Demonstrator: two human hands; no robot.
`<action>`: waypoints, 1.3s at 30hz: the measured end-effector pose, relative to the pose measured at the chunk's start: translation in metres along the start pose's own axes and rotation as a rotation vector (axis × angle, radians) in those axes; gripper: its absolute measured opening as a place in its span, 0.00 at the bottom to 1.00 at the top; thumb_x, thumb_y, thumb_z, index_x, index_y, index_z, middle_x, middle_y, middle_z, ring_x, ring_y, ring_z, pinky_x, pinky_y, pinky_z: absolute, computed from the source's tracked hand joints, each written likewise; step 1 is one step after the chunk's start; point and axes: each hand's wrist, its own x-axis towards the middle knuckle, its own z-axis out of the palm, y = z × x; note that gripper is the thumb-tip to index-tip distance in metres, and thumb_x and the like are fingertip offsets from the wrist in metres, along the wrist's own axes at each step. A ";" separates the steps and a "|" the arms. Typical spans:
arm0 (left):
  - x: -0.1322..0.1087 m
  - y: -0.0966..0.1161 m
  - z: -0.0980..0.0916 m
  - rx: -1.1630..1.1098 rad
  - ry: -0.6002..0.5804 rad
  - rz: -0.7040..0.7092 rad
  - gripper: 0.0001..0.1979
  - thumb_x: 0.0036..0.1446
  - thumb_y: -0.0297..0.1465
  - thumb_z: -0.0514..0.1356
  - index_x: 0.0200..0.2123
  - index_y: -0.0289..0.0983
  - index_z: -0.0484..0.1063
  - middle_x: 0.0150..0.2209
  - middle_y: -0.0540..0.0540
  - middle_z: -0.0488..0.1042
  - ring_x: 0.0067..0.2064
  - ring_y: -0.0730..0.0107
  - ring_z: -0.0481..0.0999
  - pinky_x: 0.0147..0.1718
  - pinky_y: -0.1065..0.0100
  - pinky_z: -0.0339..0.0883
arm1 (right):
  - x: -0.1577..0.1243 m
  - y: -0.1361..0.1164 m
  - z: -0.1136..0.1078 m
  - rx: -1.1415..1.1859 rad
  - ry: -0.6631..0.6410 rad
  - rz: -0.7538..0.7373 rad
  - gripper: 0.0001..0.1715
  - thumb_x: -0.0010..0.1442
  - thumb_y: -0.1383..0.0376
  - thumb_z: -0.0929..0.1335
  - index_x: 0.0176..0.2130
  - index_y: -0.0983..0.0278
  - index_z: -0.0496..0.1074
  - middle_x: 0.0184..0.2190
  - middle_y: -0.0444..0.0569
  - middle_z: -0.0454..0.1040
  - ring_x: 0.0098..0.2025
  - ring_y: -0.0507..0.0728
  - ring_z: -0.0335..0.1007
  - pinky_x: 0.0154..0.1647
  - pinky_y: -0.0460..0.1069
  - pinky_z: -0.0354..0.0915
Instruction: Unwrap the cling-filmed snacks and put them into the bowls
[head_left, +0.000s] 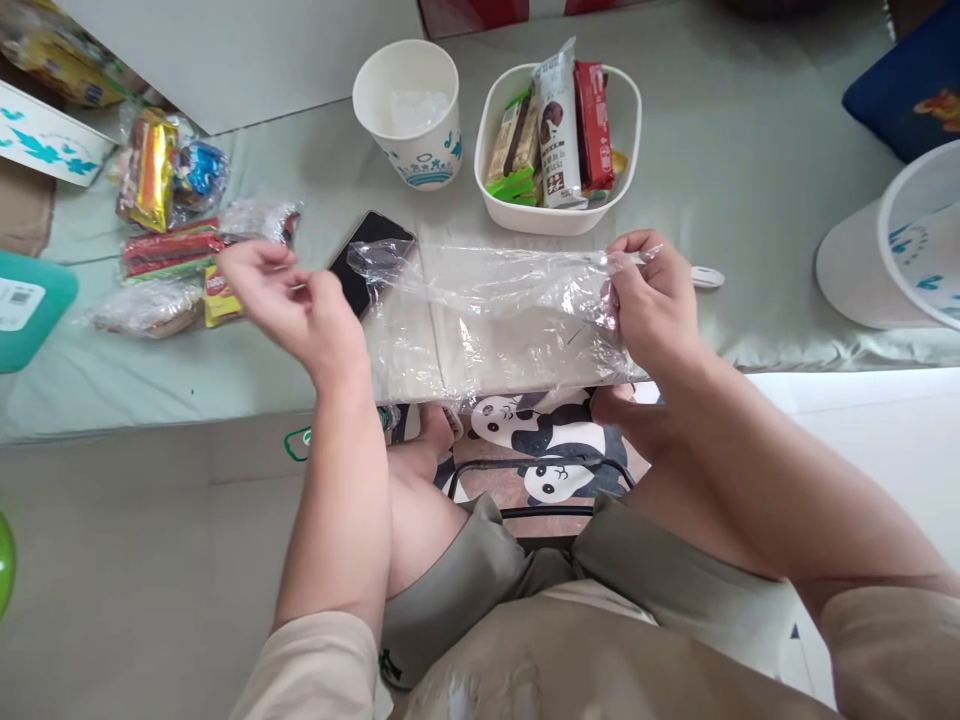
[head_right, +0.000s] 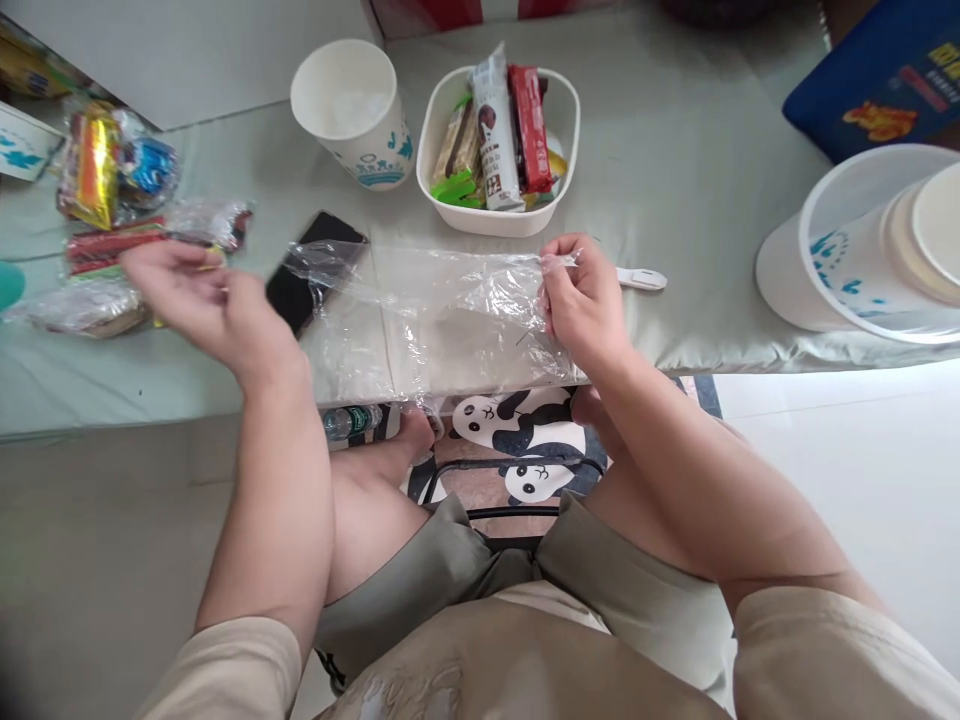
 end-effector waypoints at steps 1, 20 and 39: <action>-0.016 0.010 0.006 0.044 0.067 0.116 0.06 0.69 0.40 0.55 0.42 0.45 0.67 0.41 0.49 0.74 0.44 0.66 0.76 0.39 0.61 0.71 | 0.002 0.002 0.001 0.009 0.000 0.022 0.20 0.66 0.44 0.69 0.39 0.56 0.68 0.18 0.38 0.61 0.14 0.48 0.55 0.14 0.46 0.52; -0.095 0.029 0.070 0.275 -0.301 0.508 0.15 0.63 0.35 0.64 0.52 0.43 0.72 0.43 0.43 0.77 0.44 0.60 0.77 0.44 0.59 0.74 | 0.024 0.018 0.004 0.114 -0.089 0.230 0.06 0.66 0.59 0.69 0.41 0.57 0.68 0.20 0.39 0.60 0.18 0.50 0.60 0.19 0.47 0.61; -0.102 0.027 0.057 0.499 -0.151 0.916 0.10 0.69 0.29 0.59 0.34 0.37 0.77 0.19 0.53 0.74 0.19 0.77 0.70 0.21 0.72 0.60 | 0.021 0.009 0.008 0.149 -0.081 0.252 0.06 0.65 0.64 0.69 0.40 0.57 0.66 0.19 0.36 0.61 0.15 0.48 0.56 0.13 0.42 0.52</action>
